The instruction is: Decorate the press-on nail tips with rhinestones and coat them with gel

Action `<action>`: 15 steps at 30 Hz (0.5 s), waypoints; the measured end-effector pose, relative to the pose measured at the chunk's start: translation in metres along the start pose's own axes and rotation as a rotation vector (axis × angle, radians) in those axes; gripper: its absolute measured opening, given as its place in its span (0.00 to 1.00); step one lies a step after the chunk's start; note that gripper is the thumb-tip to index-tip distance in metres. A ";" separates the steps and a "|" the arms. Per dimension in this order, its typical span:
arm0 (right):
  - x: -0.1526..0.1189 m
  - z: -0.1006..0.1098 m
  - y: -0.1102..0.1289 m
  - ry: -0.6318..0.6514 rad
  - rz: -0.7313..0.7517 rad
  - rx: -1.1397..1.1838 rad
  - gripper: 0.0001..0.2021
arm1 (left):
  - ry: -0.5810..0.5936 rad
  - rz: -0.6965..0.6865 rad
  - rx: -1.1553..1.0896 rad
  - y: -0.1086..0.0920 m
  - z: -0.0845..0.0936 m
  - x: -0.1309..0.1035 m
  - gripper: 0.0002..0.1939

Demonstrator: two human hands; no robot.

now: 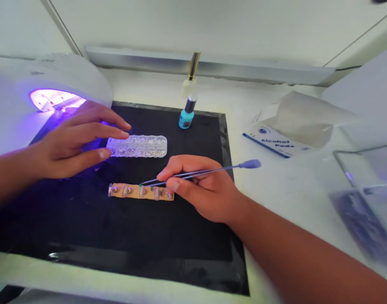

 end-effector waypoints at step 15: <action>0.002 0.000 -0.006 0.025 -0.050 0.049 0.08 | -0.041 -0.080 -0.131 -0.054 -0.039 -0.006 0.10</action>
Point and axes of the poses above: each hand's wrist, its own x-axis towards the middle knuckle, its own z-axis out of the back of the hand, y = z × x, the point moved 7 cm from there along x, towards the middle knuckle, and after that the axes turned 14 degrees about y, right-handed, at the moved point
